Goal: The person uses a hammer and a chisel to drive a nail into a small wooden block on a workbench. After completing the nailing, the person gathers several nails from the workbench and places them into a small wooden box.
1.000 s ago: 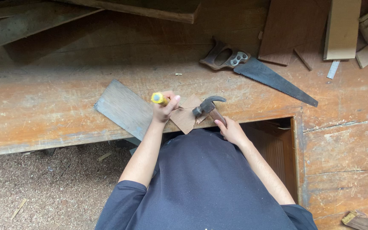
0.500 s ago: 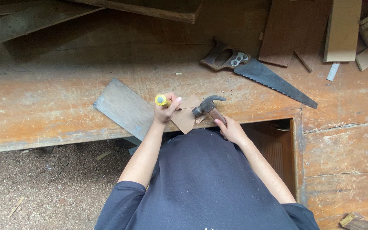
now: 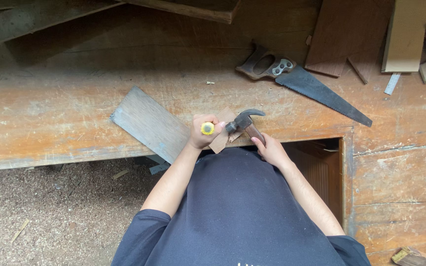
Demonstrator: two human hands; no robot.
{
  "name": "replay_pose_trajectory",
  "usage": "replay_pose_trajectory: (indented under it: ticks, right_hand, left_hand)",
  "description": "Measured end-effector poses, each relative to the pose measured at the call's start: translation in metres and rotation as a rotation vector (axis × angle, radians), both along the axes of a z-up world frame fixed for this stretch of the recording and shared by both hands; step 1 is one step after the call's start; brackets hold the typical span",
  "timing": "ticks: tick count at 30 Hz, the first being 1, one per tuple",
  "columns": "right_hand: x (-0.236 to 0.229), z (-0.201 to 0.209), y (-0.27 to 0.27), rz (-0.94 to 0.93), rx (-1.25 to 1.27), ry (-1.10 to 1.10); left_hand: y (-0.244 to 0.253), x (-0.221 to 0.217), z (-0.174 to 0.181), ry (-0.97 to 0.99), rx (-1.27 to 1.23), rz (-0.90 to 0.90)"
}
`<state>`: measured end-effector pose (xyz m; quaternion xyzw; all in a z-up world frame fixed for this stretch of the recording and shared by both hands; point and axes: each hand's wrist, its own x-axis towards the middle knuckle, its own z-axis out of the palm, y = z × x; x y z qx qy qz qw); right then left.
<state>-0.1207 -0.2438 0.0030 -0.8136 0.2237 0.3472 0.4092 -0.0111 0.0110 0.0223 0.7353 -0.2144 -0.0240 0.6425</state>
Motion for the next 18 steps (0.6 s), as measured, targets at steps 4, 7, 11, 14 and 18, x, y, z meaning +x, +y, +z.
replay_pose_trajectory:
  ticks: [4,7,11,14,18]
  right_hand:
    - [0.003,0.009,0.005,0.144,-0.116,-0.209]
    - [0.014,0.018,0.009,0.172,-0.201,-0.150]
    - [0.041,0.021,0.012,0.126,-0.196,-0.207]
    - [0.051,0.017,0.009,0.125,-0.172,-0.274]
    - [0.043,0.002,0.006,0.123,-0.184,-0.313]
  left_hand:
    - [-0.001,0.002,0.004,-0.007,-0.012,0.027]
    - [-0.002,0.012,0.002,-0.078,-0.041,0.099]
    - [-0.003,0.028,-0.002,-0.091,-0.059,0.202]
    - [-0.004,0.034,-0.004,0.041,-0.086,0.228]
    - [-0.010,0.035,-0.008,0.084,-0.134,0.288]
